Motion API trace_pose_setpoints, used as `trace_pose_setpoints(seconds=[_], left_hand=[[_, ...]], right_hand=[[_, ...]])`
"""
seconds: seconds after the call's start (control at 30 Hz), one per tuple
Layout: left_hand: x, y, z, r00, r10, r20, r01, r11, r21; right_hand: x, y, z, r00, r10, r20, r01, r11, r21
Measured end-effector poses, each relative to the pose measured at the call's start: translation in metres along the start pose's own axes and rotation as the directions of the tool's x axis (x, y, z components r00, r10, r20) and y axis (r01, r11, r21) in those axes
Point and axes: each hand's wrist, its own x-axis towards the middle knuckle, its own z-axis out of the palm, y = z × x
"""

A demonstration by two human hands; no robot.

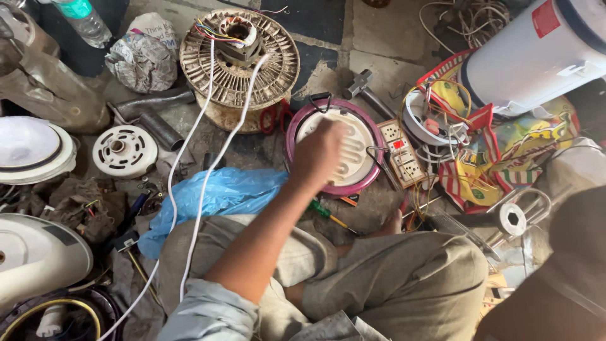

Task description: The person sits on the floor and repairs a small pink electric heater. They use a screwdriver to remove screws from the base, then use pliers to strip and twist wires connected to the heating element. The person manipulates the wires and components by hand to reassemble the electrical connections.

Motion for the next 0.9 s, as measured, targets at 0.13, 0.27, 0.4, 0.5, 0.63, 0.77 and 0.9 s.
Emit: trace_pose_setpoints(seconds=[0.13,0.27,0.4,0.5,0.63,0.77,0.9], left_hand=[[-0.003,-0.048,-0.028,0.956,-0.096,-0.276,0.124,0.989,0.085],[-0.011,-0.065,-0.033,0.936,-0.28,-0.215,0.289,0.957,0.012],[-0.015,-0.076,-0.015,0.939,-0.28,-0.197,0.301,0.95,0.081],[-0.014,-0.096,0.006,0.932,-0.257,-0.255,0.29,0.952,0.1],[-0.01,-0.14,0.034,0.858,-0.487,-0.165,0.477,0.873,-0.098],[-0.006,-0.194,0.056,0.813,-0.577,-0.084,0.562,0.814,-0.15],[-0.008,-0.229,0.073,0.782,-0.624,-0.012,0.611,0.769,-0.19]], right_hand=[[-0.024,-0.002,-0.008,0.986,0.077,0.149,-0.05,0.983,-0.175],[-0.055,-0.009,0.003,0.906,0.174,0.387,-0.03,0.936,-0.35],[-0.074,-0.021,0.041,0.742,0.22,0.633,0.103,0.896,-0.432],[-0.078,-0.02,0.088,0.72,0.062,0.691,0.31,0.862,-0.4],[-0.062,0.003,0.166,0.781,-0.074,0.62,0.272,0.934,-0.231],[-0.037,0.032,0.267,0.724,-0.405,0.559,0.597,0.774,-0.212],[-0.019,0.059,0.341,0.723,-0.364,0.587,0.643,0.664,-0.381]])
